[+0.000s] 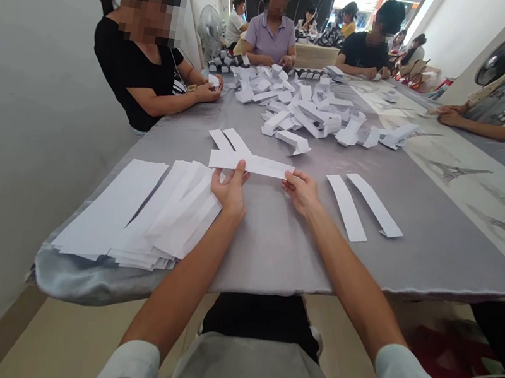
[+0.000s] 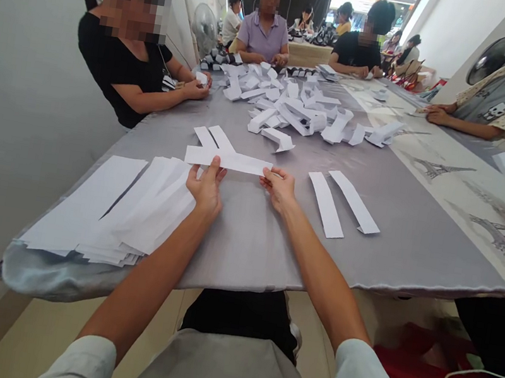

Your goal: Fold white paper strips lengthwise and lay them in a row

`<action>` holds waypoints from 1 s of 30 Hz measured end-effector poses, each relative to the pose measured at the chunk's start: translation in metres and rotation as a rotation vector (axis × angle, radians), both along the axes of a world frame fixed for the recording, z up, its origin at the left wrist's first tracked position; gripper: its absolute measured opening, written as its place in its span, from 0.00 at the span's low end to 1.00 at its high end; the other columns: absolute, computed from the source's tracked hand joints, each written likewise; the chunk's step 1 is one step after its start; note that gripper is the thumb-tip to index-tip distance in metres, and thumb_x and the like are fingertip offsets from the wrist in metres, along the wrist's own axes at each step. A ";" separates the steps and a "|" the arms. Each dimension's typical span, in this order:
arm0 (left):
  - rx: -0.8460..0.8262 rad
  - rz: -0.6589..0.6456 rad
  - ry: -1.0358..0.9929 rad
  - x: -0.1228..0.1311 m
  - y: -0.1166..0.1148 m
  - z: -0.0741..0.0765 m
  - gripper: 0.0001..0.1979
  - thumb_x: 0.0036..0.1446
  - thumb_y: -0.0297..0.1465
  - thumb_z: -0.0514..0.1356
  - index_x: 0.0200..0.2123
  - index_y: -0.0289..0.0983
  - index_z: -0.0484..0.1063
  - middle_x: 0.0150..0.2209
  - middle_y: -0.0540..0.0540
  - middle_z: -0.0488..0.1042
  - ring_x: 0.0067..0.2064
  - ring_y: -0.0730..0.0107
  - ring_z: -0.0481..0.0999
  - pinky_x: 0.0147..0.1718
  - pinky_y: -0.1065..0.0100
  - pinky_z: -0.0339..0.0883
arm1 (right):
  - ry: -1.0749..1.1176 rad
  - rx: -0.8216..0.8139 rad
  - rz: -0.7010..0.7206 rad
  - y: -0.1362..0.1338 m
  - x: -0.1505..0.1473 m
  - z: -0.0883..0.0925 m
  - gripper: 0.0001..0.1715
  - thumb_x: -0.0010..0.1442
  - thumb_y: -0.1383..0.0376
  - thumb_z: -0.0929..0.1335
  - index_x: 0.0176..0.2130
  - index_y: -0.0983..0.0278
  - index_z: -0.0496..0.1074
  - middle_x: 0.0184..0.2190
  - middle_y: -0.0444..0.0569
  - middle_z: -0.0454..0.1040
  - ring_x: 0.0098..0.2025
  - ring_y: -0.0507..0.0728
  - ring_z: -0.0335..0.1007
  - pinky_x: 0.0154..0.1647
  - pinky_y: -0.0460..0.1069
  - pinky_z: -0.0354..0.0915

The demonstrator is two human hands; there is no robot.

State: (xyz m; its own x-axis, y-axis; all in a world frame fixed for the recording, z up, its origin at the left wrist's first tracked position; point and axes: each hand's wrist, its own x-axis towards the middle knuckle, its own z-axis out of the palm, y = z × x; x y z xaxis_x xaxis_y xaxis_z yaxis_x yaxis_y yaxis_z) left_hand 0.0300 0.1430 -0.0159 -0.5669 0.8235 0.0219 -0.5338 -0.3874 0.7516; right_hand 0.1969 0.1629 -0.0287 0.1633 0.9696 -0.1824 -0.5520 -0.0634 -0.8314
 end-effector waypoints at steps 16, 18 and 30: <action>0.048 -0.338 0.154 0.020 -0.008 -0.017 0.21 0.53 0.36 0.75 0.47 0.32 0.78 0.48 0.36 0.83 0.55 0.56 0.83 0.58 0.55 0.75 | -0.208 0.089 0.252 -0.019 -0.023 0.001 0.28 0.42 0.59 0.86 0.29 0.63 0.70 0.29 0.47 0.81 0.29 0.53 0.80 0.29 0.44 0.75; 0.042 -0.357 0.124 0.020 -0.008 -0.016 0.21 0.55 0.38 0.74 0.46 0.32 0.77 0.49 0.35 0.82 0.55 0.55 0.82 0.58 0.54 0.75 | -0.222 0.092 0.278 -0.017 -0.020 0.000 0.28 0.41 0.58 0.87 0.28 0.64 0.70 0.29 0.48 0.81 0.30 0.54 0.80 0.30 0.44 0.75; 0.022 -0.212 0.032 0.005 -0.001 -0.009 0.17 0.57 0.38 0.74 0.41 0.33 0.75 0.46 0.37 0.83 0.51 0.57 0.85 0.55 0.54 0.79 | -0.227 0.001 0.280 -0.005 0.014 0.001 0.22 0.45 0.68 0.86 0.29 0.65 0.73 0.27 0.46 0.79 0.27 0.52 0.78 0.25 0.43 0.75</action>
